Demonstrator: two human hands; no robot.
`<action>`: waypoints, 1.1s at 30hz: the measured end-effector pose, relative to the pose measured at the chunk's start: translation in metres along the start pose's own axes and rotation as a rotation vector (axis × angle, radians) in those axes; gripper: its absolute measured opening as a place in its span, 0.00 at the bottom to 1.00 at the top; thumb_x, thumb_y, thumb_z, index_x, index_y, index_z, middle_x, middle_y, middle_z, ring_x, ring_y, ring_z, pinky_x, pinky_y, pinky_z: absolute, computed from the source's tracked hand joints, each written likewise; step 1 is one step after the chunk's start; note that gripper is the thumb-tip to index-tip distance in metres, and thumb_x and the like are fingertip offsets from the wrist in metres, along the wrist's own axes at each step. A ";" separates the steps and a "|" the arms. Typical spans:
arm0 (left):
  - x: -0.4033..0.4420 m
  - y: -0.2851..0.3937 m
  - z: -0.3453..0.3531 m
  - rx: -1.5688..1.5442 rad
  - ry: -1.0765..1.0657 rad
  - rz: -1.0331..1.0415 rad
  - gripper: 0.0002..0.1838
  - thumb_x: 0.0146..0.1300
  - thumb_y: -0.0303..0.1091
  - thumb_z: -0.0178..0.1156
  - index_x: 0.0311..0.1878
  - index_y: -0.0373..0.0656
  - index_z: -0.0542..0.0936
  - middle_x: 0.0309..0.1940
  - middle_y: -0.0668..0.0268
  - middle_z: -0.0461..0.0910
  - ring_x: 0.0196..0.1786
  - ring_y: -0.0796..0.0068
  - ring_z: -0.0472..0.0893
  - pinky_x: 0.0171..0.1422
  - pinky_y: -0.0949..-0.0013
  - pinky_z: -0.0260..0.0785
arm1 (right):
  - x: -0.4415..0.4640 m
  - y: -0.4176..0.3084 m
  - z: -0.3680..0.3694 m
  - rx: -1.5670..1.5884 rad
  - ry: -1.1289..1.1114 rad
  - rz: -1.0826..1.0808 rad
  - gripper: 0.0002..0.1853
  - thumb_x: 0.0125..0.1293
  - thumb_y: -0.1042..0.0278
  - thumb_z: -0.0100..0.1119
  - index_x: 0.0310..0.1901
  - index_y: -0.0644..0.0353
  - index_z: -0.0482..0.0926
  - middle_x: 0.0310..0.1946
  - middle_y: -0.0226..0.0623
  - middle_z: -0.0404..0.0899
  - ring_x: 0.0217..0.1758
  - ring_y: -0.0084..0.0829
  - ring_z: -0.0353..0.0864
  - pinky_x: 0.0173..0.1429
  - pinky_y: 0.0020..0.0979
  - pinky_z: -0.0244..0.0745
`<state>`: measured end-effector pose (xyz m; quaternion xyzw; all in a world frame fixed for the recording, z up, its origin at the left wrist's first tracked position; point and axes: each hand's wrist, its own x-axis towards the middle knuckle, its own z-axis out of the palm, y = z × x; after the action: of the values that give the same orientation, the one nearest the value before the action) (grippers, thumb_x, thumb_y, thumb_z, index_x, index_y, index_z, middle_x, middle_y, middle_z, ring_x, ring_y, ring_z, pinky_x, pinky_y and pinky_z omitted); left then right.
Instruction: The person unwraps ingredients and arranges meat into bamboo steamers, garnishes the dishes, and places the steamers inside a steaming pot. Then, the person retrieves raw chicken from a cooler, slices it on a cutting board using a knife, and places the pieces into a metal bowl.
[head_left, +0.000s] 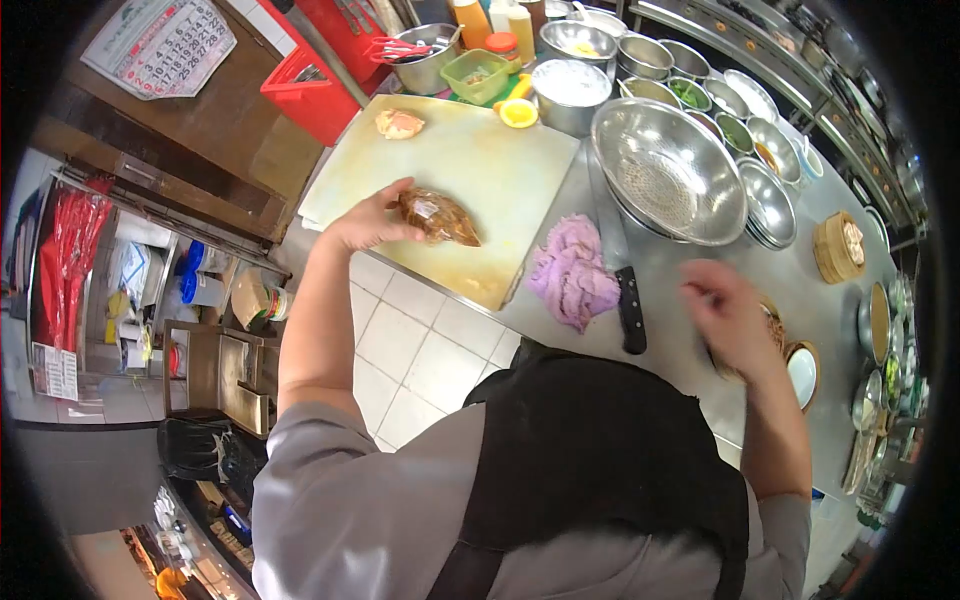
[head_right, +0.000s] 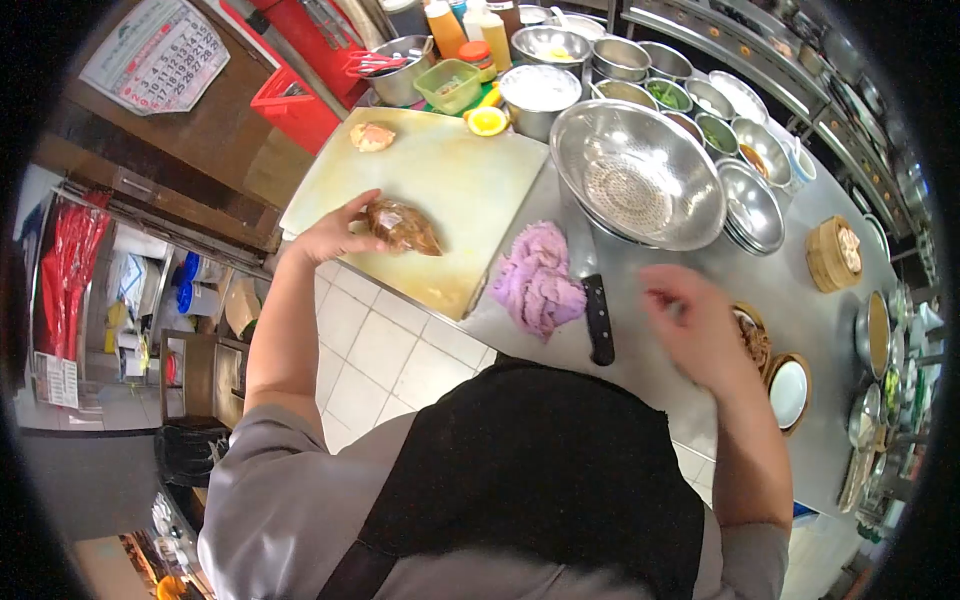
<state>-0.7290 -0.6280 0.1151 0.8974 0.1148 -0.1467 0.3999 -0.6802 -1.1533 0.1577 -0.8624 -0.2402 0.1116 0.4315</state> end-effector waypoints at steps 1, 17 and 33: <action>0.005 -0.004 0.004 0.149 0.028 0.069 0.61 0.43 0.48 0.82 0.79 0.45 0.60 0.74 0.52 0.66 0.75 0.51 0.67 0.78 0.58 0.62 | 0.015 -0.017 0.021 0.019 -0.111 -0.033 0.16 0.66 0.72 0.67 0.55 0.61 0.82 0.45 0.37 0.86 0.47 0.25 0.84 0.52 0.29 0.79; 0.038 0.019 0.011 -0.041 0.097 0.084 0.41 0.59 0.60 0.70 0.62 0.31 0.77 0.38 0.58 0.83 0.42 0.63 0.83 0.50 0.66 0.77 | 0.207 -0.052 0.224 0.412 -0.552 0.242 0.21 0.59 0.66 0.69 0.53 0.63 0.78 0.34 0.34 0.82 0.30 0.26 0.83 0.30 0.28 0.73; 0.014 0.309 0.236 -0.477 -0.479 0.259 0.26 0.73 0.52 0.60 0.61 0.40 0.81 0.45 0.69 0.83 0.37 0.82 0.77 0.37 0.76 0.71 | -0.072 0.058 -0.077 0.946 -0.254 0.369 0.13 0.67 0.66 0.66 0.47 0.63 0.79 0.37 0.33 0.85 0.31 0.23 0.84 0.28 0.21 0.71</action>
<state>-0.6565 -1.0063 0.1707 0.7261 -0.0659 -0.2700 0.6289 -0.6928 -1.2732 0.1565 -0.5807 -0.0578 0.3859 0.7145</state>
